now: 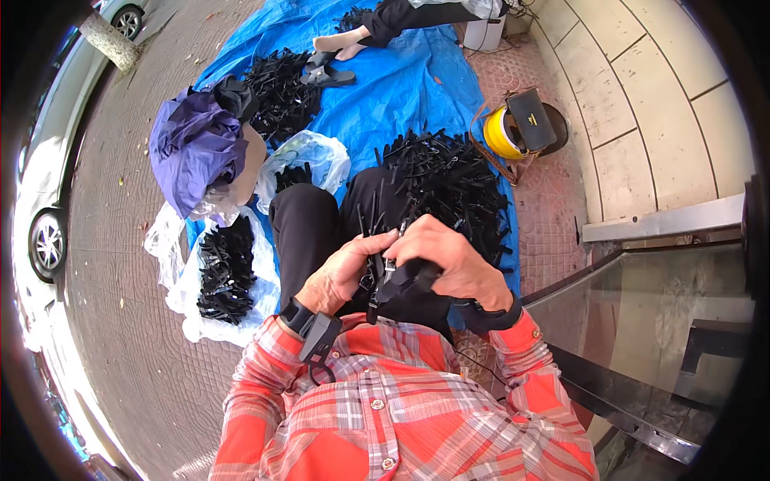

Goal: Sort through and organize black plastic shoe or garment components while sitting on a sidewalk area.

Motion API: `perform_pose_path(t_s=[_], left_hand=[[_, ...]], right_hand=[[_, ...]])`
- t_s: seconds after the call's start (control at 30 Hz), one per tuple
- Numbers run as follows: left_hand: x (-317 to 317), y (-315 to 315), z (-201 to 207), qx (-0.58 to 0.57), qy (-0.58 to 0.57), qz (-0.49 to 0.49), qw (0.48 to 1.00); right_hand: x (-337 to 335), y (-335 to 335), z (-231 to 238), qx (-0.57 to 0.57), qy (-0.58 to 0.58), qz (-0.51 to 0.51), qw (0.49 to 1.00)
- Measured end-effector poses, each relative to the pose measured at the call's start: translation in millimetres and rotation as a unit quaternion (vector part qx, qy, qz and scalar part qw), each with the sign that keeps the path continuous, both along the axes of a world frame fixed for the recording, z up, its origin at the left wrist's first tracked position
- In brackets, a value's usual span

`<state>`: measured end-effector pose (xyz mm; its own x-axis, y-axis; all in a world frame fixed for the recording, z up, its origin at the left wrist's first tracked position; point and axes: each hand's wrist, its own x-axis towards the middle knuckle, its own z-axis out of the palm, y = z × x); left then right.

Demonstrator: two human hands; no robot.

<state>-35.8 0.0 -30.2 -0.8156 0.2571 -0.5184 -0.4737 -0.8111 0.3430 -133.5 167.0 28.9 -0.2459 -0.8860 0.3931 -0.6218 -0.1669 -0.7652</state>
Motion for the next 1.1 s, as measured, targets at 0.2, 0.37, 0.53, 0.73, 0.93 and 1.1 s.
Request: perform_pose_path(t_s=[0.2,0.37,0.53,0.73,0.93,1.1], left_hand=[[3.8,-3.1,-0.8,0.017,-0.046,-0.014,0.999],[6.4,-1.0,7.5,-0.045,-0.035,0.024,0.998],[9.2,-5.8,10.3,-0.038,-0.032,0.017,0.999],[13.0,-8.1,2.2,-0.027,-0.019,-0.035,0.999],[11.5,3.2,20.2,-0.176,0.004,0.015,0.984],[13.2,3.5,18.7,-0.244,0.072,-0.023,0.967]], right_hand=[[19.9,-9.8,0.4,0.026,0.155,0.019,0.987],[31.3,-5.0,-6.3,-0.008,0.06,-0.02,0.998],[35.0,8.2,-3.3,-0.104,-0.357,-0.27,0.888],[27.0,10.9,-7.2,-0.004,-0.125,-0.258,0.958],[30.0,-8.3,-19.3,0.017,-0.442,-0.301,0.845],[32.1,-17.1,-16.8,-0.018,-0.494,-0.291,0.819]])
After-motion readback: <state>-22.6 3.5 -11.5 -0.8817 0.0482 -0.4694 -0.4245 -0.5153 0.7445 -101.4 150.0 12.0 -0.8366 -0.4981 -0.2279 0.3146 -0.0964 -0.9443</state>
